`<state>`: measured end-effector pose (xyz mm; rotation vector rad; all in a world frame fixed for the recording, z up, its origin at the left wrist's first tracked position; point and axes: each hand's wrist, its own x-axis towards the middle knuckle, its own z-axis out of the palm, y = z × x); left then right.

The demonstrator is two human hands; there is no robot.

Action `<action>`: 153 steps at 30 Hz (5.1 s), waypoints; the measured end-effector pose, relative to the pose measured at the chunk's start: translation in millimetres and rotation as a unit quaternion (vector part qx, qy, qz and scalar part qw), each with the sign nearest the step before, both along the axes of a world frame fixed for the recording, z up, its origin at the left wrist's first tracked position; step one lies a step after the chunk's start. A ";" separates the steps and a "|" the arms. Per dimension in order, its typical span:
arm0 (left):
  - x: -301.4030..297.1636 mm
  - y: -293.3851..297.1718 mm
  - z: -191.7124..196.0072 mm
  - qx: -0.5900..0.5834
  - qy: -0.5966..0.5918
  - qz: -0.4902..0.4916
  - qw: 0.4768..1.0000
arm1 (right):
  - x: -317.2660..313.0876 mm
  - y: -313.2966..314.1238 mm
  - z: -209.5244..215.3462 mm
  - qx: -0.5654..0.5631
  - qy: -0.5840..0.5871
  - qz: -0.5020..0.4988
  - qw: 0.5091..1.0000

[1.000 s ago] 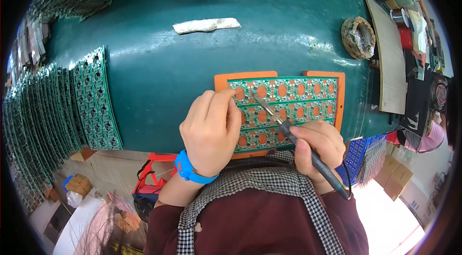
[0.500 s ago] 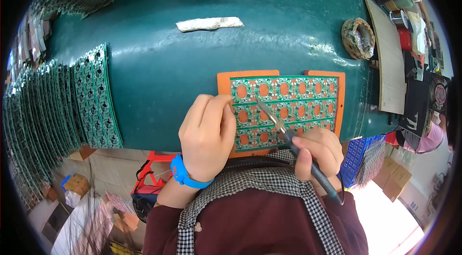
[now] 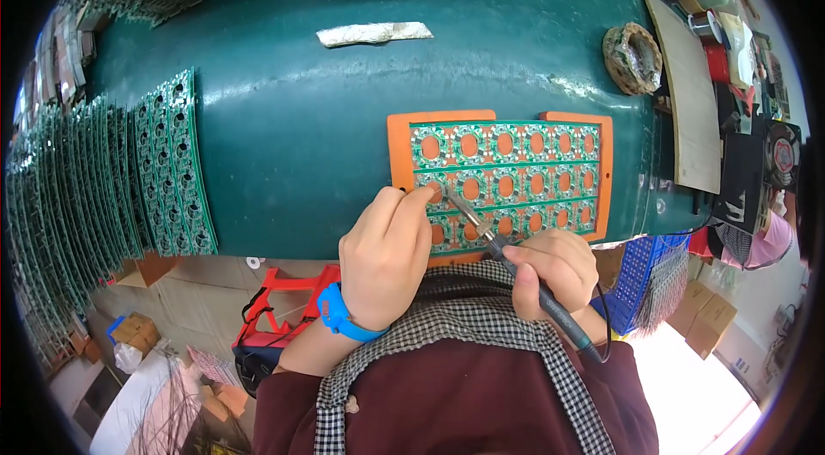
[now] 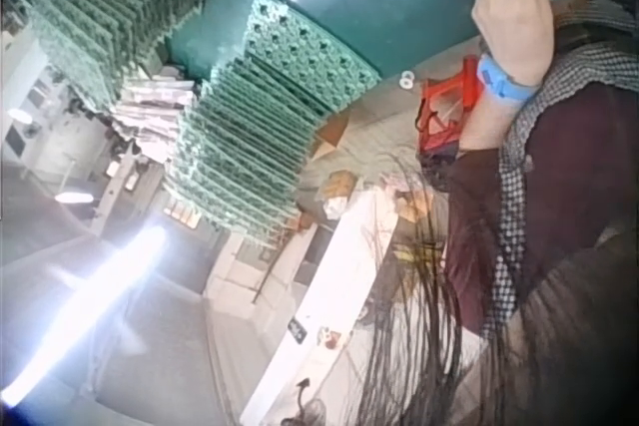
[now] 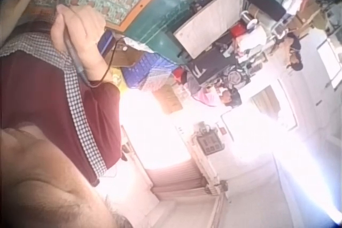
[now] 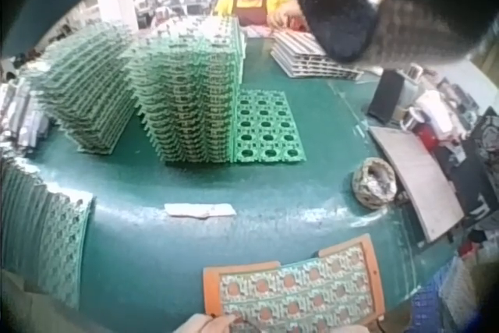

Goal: The person solders circuit board panels held in a fixture using a soldering iron and solder wire, removes the completed panel, stacks it onto a pile, and loads a new panel into the fixture to solder.

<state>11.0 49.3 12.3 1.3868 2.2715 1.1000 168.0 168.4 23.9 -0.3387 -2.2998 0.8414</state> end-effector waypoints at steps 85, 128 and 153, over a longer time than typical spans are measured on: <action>-17.3 1.8 2.2 0.014 0.008 0.082 0.997 | -12.9 6.2 0.3 -0.011 0.019 -0.011 1.000; 11.1 20.7 8.2 -0.062 0.153 0.098 0.981 | 45.0 101.8 -37.5 0.005 -0.052 -0.301 0.952; -88.2 -117.8 5.9 0.430 -0.355 0.370 0.743 | -131.0 218.8 6.4 0.086 -0.162 -0.171 0.968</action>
